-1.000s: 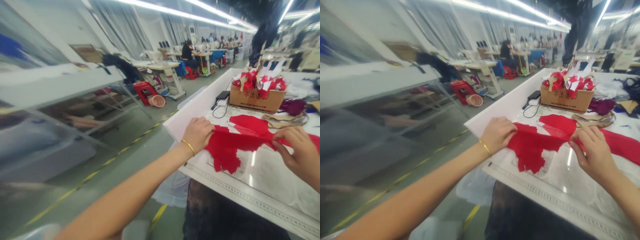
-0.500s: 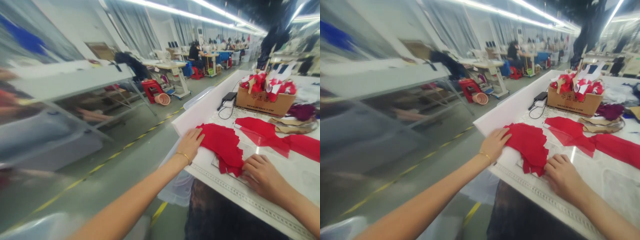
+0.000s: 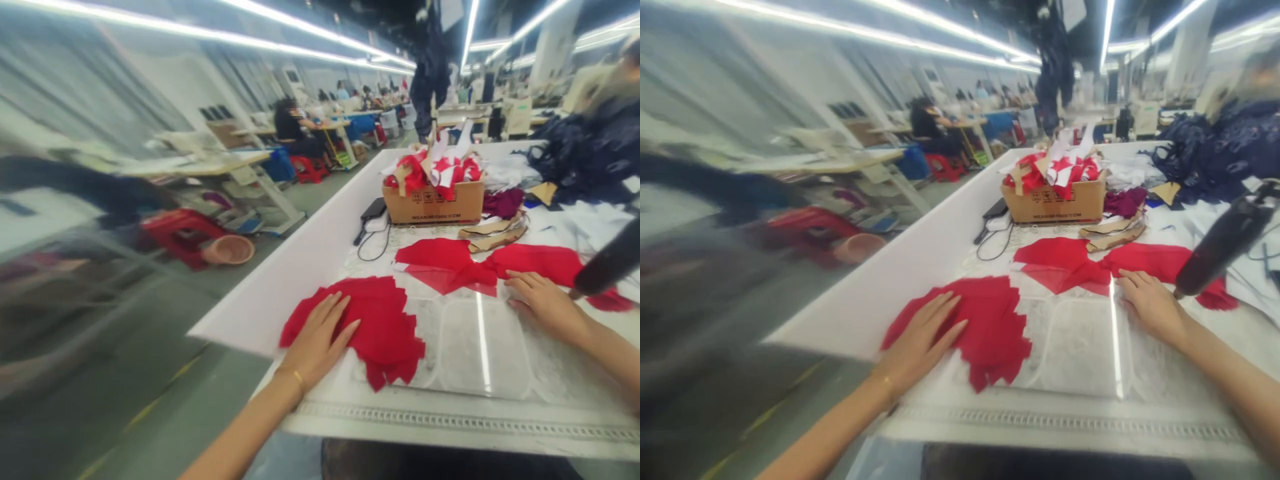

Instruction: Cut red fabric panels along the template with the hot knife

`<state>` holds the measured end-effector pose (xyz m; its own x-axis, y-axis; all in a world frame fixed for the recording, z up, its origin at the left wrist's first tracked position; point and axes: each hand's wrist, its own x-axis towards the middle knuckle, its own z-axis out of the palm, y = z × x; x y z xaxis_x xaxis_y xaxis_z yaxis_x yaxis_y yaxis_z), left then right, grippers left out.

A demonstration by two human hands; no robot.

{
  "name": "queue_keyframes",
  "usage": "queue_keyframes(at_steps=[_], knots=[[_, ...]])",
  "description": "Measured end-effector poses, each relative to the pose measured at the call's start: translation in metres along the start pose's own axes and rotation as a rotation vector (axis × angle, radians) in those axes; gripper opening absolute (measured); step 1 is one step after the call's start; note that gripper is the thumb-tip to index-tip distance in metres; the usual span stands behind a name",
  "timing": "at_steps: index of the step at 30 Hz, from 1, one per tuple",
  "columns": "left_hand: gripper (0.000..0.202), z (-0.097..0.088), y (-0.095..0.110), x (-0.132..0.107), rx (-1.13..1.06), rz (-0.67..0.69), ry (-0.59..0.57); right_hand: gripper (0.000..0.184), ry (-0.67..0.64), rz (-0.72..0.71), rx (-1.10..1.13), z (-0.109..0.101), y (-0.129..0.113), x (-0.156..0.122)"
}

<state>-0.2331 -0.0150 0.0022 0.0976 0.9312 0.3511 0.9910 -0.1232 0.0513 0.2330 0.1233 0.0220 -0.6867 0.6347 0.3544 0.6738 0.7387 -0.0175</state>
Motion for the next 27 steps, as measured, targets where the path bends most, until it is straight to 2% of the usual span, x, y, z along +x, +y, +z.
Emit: queue_keyframes(at_steps=[2, 4, 7, 11, 14, 18, 21, 24, 27], knots=[[0.045, -0.008, 0.018, 0.017, -0.028, 0.097, 0.095, 0.03, -0.023, 0.094, -0.015, 0.002, 0.003, -0.002], [0.034, -0.016, 0.05, 0.039, -0.079, 0.222, 0.143, 0.035, -0.03, 0.209, 0.014, 0.002, 0.002, -0.003], [0.026, -0.014, 0.114, 0.072, -0.134, 0.417, 0.079, 0.043, 0.065, 0.331, 0.161, -0.001, 0.002, -0.003], [0.022, 0.016, 0.192, 0.116, -0.063, 0.629, 0.044, 0.043, 0.251, 0.365, 0.258, -0.007, 0.008, -0.006], [0.02, 0.043, 0.23, 0.15, -0.018, 0.735, 0.055, 0.043, 0.312, 0.409, 0.253, -0.01, 0.012, -0.007], [0.017, 0.064, 0.252, 0.192, 0.012, 0.843, 0.069, 0.046, 0.361, 0.483, 0.275, -0.015, 0.014, -0.007], [0.023, 0.059, 0.255, 0.201, -0.002, 0.877, 0.073, 0.045, 0.367, 0.539, 0.297, -0.02, 0.016, -0.006], [0.023, 0.035, 0.253, 0.184, -0.043, 0.881, 0.09, 0.042, 0.365, 0.576, 0.351, -0.025, 0.019, -0.005], [0.025, 0.002, 0.243, 0.151, -0.139, 0.879, 0.091, 0.04, 0.352, 0.596, 0.394, -0.03, 0.02, -0.006]])
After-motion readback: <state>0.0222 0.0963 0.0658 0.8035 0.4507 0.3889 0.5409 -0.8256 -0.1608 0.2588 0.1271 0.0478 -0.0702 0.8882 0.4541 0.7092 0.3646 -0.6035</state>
